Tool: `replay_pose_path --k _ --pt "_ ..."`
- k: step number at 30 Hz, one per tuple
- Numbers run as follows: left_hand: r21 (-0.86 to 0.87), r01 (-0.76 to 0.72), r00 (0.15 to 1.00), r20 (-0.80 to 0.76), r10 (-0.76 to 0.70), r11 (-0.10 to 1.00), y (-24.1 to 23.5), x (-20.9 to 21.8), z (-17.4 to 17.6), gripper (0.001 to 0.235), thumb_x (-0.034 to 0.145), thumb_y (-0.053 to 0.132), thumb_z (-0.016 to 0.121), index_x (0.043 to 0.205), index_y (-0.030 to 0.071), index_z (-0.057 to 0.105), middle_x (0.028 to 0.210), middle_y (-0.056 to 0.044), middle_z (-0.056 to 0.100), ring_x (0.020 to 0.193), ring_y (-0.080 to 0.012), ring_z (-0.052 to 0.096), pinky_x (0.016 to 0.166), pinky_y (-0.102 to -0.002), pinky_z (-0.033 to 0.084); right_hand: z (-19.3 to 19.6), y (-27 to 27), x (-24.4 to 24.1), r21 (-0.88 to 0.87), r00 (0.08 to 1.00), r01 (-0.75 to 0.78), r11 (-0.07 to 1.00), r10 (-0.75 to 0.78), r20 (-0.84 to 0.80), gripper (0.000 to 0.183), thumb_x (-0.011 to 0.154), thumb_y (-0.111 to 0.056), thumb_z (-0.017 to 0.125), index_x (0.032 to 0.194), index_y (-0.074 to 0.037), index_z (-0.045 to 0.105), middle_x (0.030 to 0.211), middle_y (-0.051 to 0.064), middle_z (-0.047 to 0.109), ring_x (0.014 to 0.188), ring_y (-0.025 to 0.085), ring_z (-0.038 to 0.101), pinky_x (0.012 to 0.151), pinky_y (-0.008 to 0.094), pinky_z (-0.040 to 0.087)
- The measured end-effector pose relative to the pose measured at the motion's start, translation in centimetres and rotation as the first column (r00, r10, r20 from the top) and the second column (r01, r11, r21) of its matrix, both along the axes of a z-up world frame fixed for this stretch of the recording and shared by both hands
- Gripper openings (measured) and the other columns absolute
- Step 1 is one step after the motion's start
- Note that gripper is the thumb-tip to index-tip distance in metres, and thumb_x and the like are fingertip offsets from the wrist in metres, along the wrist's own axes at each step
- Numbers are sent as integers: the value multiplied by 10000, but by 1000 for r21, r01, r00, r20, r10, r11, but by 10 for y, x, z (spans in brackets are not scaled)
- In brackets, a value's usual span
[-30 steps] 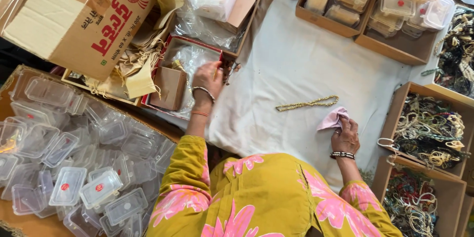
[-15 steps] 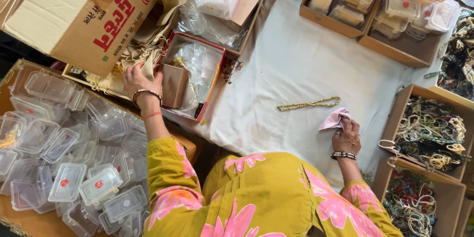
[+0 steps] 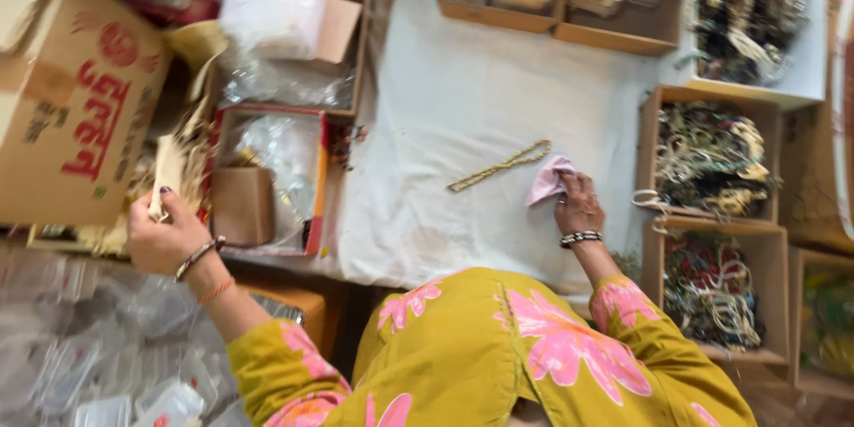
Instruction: Packaging and organizing various jewelry items into boxes and bags.
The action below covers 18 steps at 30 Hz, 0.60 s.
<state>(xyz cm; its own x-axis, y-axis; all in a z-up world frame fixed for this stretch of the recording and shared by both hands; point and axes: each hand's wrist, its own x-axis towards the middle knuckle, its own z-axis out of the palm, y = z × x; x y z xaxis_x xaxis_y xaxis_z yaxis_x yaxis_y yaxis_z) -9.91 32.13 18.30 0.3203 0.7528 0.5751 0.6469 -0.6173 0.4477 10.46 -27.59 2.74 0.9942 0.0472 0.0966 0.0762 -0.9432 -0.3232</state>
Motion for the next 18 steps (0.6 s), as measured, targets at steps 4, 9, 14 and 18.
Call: replay_pose_path --k 4,9,14,18 --pt "-102 346 922 224 -317 933 -30 41 -16 226 990 209 808 1074 7 752 934 -119 762 800 -253 745 691 -386 583 -2 0 2 4 1000 -3 1000 3 -23 492 851 -72 623 1308 -254 619 1406 71 560 1115 369 660 857 508 561" --pt "-510 612 788 323 -524 605 -140 114 -76 240 930 164 780 1107 10 730 931 -45 755 802 -116 705 709 -296 584 30 11 7 -3 977 29 1000 -29 -212 452 894 -156 647 1326 -287 615 1430 67 533 1085 374 657 889 519 547" --pt "-677 656 690 359 -628 333 -241 140 -127 237 912 160 772 1083 -1 740 865 -47 760 749 -84 671 656 -266 567 63 42 -9 -289 968 -60 955 126 217 557 683 -332 758 1213 -194 651 1342 200 527 1074 391 654 881 538 527" --pt "-829 549 692 520 -500 -103 -287 141 -147 275 958 192 697 1161 6 703 893 -49 741 719 -106 687 582 -292 609 91 85 -39 319 913 -405 857 400 83 308 882 -310 736 1119 -116 698 1085 131 687 999 326 681 874 440 535"
